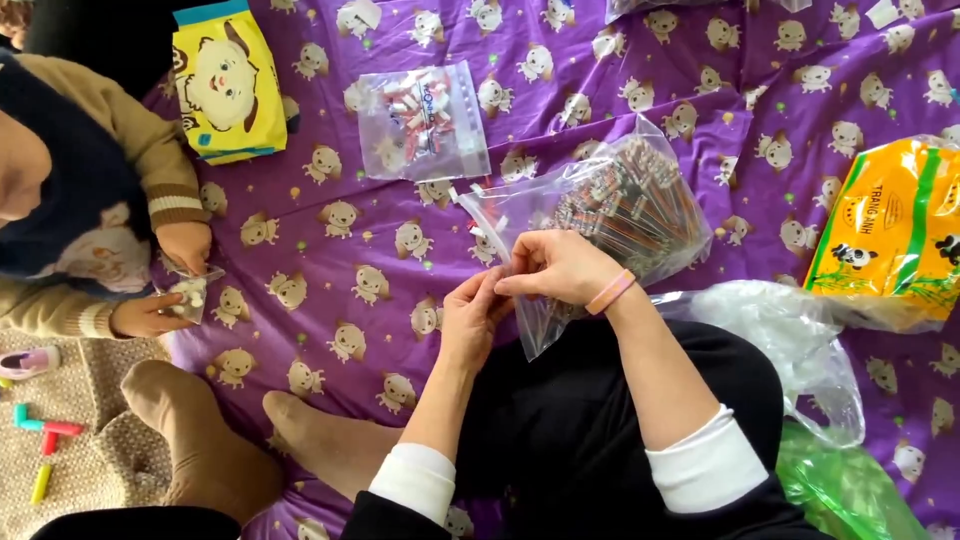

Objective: Organizing and bagging ribbon cables and small electronic connectors on the floor.

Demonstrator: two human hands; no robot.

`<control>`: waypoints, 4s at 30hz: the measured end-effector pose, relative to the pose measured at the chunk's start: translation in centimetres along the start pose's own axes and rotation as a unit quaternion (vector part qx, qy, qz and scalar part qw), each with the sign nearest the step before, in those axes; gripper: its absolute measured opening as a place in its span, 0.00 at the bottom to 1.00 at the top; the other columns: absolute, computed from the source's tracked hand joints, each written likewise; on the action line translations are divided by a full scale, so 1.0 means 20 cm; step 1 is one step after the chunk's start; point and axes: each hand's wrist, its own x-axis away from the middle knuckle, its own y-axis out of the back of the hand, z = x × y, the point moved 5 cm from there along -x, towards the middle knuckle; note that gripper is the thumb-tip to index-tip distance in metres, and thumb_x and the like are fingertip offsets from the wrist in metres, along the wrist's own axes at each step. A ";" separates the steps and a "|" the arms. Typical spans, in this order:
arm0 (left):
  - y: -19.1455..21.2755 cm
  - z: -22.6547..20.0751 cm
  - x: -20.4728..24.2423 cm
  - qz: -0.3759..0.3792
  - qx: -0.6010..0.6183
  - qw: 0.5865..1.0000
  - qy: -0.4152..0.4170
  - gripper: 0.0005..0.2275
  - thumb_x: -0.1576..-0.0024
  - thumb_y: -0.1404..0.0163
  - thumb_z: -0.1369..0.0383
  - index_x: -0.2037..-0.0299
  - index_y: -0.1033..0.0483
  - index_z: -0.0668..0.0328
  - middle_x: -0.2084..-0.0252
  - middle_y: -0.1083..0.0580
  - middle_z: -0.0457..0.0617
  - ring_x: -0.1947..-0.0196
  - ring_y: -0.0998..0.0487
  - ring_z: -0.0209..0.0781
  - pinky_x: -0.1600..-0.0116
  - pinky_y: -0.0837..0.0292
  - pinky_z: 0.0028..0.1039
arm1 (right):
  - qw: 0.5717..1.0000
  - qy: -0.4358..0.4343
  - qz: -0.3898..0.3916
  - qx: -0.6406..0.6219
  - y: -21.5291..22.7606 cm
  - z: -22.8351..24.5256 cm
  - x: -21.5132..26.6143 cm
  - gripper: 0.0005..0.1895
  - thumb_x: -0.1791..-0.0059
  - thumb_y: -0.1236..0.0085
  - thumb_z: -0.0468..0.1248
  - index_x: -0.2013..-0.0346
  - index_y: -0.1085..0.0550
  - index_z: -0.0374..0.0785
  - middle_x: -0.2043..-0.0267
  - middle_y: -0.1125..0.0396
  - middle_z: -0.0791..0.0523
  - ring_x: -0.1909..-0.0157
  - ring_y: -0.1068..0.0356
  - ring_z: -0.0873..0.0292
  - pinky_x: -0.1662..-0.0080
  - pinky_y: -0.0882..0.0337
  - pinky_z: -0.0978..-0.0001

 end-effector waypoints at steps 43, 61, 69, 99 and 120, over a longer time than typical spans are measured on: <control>-0.16 -0.45 0.14 -0.101 -0.458 0.874 -0.126 0.27 0.59 0.39 0.61 0.50 0.35 0.62 0.62 0.25 0.58 0.63 0.22 0.53 0.55 0.30 0.40 | 0.903 0.001 -0.426 -0.046 0.71 -0.42 0.06 0.20 0.51 0.44 0.55 0.55 0.29 0.45 0.61 0.34 0.53 0.55 0.34 0.54 0.51 0.35 0.60; -0.86 -0.61 0.09 0.265 -0.451 0.765 -0.375 0.17 0.53 0.56 0.79 0.59 0.22 0.48 0.62 0.23 0.46 0.57 0.23 0.46 0.49 0.30 0.33 | 0.603 0.079 -0.560 -0.563 1.04 -0.78 0.38 0.06 0.66 0.44 0.36 0.78 0.27 0.36 0.81 0.35 0.57 0.77 0.32 0.66 0.71 0.34 0.80; -0.60 -0.39 0.08 0.022 -0.465 0.711 -0.527 0.17 0.60 0.35 0.61 0.71 0.32 0.53 0.70 0.33 0.45 0.63 0.29 0.48 0.55 0.35 0.34 | 0.776 -0.015 -0.629 -0.044 0.92 -0.54 0.36 0.07 0.56 0.40 0.45 0.65 0.24 0.51 0.70 0.30 0.61 0.63 0.30 0.64 0.60 0.31 0.73; -0.75 -0.20 -0.14 0.183 -0.904 0.304 -0.240 0.39 0.58 0.52 0.44 0.37 0.46 0.50 0.32 0.50 0.52 0.32 0.60 0.59 0.33 0.67 0.56 | 0.948 0.098 -0.247 0.176 0.36 0.00 0.13 0.08 0.57 0.50 0.46 0.66 0.29 0.53 0.72 0.31 0.59 0.62 0.28 0.52 0.58 0.30 0.58; -0.69 -0.14 -0.29 0.213 -0.724 0.630 -0.183 0.26 0.51 0.53 0.50 0.46 0.35 0.57 0.45 0.35 0.57 0.41 0.41 0.55 0.38 0.48 0.45 | 0.954 0.021 -0.235 0.187 0.30 0.01 0.10 0.22 0.59 0.49 0.57 0.64 0.28 0.45 0.52 0.41 0.52 0.53 0.33 0.40 0.53 0.31 0.47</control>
